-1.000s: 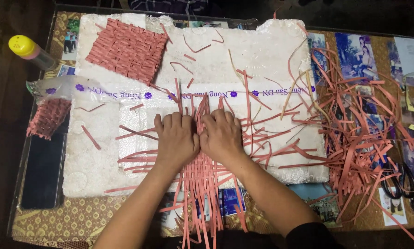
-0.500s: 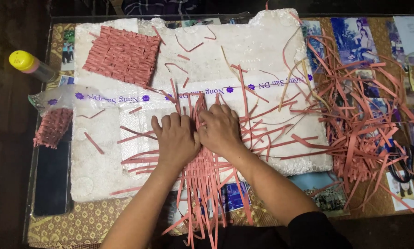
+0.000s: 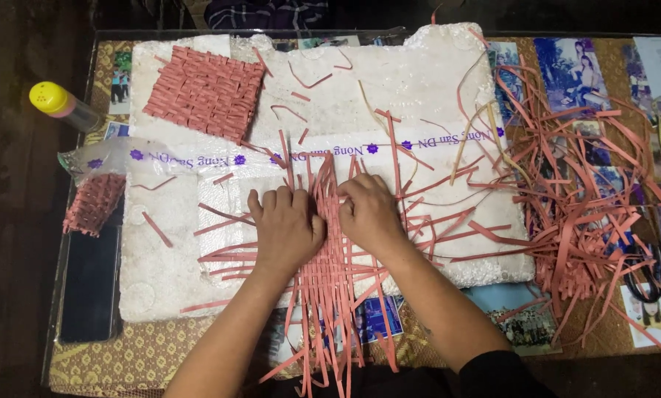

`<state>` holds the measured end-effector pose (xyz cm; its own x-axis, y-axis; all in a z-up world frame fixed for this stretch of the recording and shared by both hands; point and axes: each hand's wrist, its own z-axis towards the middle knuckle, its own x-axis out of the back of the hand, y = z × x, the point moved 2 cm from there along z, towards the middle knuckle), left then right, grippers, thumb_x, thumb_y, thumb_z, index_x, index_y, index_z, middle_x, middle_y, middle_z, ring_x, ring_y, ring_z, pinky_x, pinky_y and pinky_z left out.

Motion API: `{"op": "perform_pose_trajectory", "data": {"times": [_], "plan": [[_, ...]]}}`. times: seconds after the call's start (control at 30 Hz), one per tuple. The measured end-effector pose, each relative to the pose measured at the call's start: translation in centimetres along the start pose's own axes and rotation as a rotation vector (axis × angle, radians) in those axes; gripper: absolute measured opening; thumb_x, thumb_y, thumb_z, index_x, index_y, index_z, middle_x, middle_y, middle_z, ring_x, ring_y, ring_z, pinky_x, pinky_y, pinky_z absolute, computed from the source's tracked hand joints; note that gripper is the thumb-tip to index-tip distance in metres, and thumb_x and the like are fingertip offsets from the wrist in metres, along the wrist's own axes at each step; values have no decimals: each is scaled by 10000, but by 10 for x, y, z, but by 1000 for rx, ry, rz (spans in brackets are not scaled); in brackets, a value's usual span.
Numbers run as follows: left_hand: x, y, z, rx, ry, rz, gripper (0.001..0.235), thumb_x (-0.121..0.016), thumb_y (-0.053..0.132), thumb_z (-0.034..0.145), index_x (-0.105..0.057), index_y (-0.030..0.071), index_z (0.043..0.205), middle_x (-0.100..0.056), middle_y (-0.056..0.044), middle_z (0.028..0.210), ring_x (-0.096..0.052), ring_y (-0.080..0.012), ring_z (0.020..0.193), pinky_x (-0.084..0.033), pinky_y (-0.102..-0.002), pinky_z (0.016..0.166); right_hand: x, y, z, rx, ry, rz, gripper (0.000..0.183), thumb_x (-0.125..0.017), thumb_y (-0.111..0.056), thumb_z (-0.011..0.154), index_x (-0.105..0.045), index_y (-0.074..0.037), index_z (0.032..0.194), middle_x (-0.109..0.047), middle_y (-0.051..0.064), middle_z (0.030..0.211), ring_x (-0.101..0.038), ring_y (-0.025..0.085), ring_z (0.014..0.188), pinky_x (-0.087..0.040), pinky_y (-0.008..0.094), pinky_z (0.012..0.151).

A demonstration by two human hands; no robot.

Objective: The person weaves pink plastic straps by hand on a table, interlacing them in an over-under pattern to form a flat woven mat. The hands repeatedly pick up straps and thread them through the existing weave, gradually expanding the mat's size.

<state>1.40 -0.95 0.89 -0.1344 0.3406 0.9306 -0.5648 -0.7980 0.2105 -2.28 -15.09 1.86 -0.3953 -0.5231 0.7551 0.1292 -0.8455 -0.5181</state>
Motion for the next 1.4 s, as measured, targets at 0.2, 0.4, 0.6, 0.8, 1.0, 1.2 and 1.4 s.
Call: {"op": "perform_pose_trajectory", "data": {"times": [0.2,0.4,0.6,0.8,1.0,1.2,1.4], "plan": [[2,1,1,-15,9,-57,296,-440,351,661,-513,112,819,-450,-82,717,-467,-263,790,-211,-498,885,-3,-4,-2,49,-2,-97,152,-508,-89,596,-567,-116,734,-474,66,651,-510,271,681,-427,358,639],[6,2,3,24,-3,-58,385,-450,436,673,-525,97,840,-484,-104,734,-487,-289,806,-229,-537,881,-7,-2,-5,81,29,-134,205,-511,-96,587,-568,-132,781,-460,61,656,-503,273,680,-423,366,608],[1,0,1,34,7,-48,380,-452,417,646,-518,85,819,-474,-105,767,-470,-298,827,-234,-549,867,-6,-6,-5,74,55,-170,199,-508,-128,588,-576,-173,769,-463,25,686,-494,241,705,-415,346,599],[-3,-3,1,49,-58,-23,297,-425,328,631,-498,116,825,-444,-77,760,-454,-279,827,-218,-520,885,-11,-10,-5,37,39,-241,192,-498,-151,582,-545,-173,767,-445,13,700,-484,232,741,-388,349,610],[2,-1,5,61,-159,-4,302,-457,328,630,-501,112,836,-453,-81,776,-453,-280,842,-218,-518,880,-12,-8,-4,27,15,-216,155,-487,-142,587,-538,-171,731,-439,13,678,-480,235,718,-373,357,597],[-3,-3,6,45,-157,-8,306,-455,328,629,-501,107,835,-445,-81,773,-443,-283,837,-214,-524,868,-15,-3,-3,5,-23,-195,141,-480,-142,589,-534,-184,713,-439,-2,677,-481,221,727,-364,345,613],[0,-1,6,27,-86,-12,292,-454,317,612,-511,100,800,-442,-81,740,-450,-286,797,-241,-522,847,-14,-4,-2,-1,-39,-184,131,-479,-137,599,-535,-195,703,-446,-7,663,-487,218,717,-365,343,614]]}}
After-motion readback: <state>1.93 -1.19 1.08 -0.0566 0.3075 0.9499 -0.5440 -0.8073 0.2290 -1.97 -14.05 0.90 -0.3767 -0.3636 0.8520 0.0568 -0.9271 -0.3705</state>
